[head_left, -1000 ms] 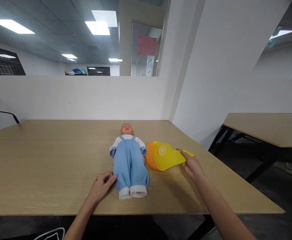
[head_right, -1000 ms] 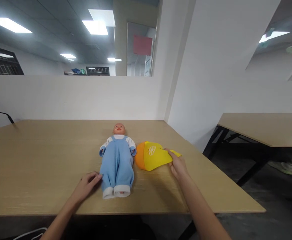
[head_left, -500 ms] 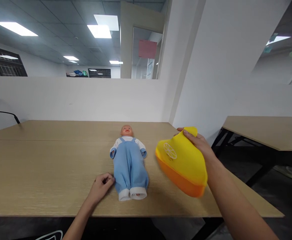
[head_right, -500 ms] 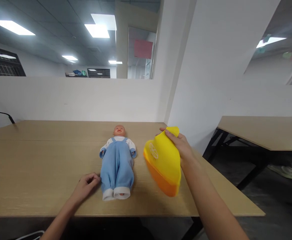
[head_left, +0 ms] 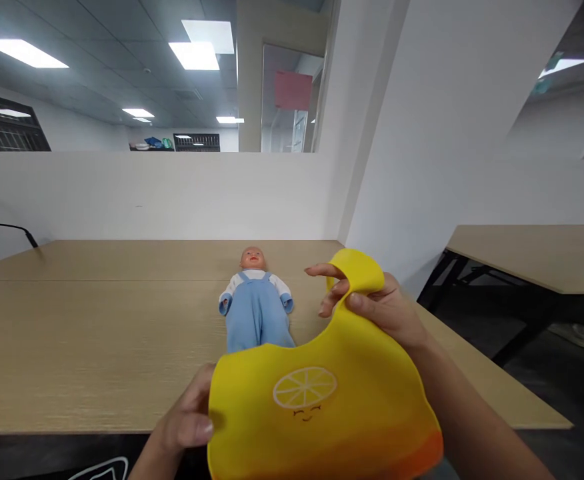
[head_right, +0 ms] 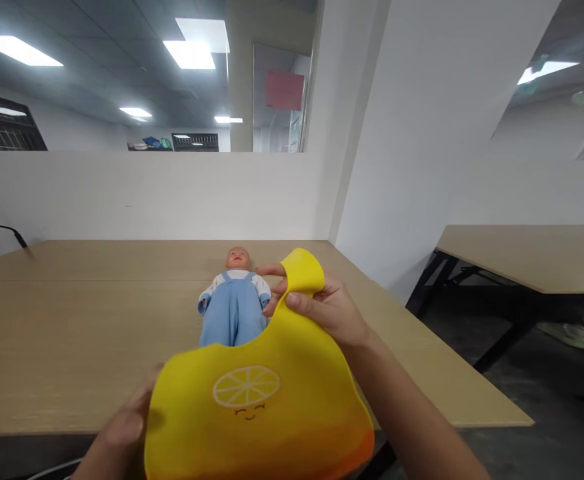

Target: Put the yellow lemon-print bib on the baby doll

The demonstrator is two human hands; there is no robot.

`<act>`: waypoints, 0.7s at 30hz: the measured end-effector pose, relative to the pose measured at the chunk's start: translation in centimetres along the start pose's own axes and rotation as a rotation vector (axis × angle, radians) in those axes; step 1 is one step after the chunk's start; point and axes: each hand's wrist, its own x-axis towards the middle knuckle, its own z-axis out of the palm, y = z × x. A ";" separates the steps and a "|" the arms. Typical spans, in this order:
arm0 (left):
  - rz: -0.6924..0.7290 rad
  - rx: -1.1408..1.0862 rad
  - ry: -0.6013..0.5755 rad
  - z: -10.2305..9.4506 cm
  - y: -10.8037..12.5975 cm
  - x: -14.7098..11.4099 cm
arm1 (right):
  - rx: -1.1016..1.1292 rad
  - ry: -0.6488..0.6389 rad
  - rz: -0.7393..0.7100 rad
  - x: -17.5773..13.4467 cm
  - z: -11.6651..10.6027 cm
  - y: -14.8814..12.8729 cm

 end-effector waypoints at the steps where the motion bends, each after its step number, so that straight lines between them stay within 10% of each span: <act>1: -0.011 -0.030 -0.016 -0.2 0.6 0.4 | -0.037 -0.008 -0.018 0.3 0.1 0.2; 12: 0.064 0.181 0.128 -2.7 7.9 11.0 | -0.497 0.010 -0.135 9.9 -4.1 3.8; 21: -0.072 0.807 0.217 -8.1 5.8 24.7 | -0.941 0.096 0.004 19.8 -11.0 16.8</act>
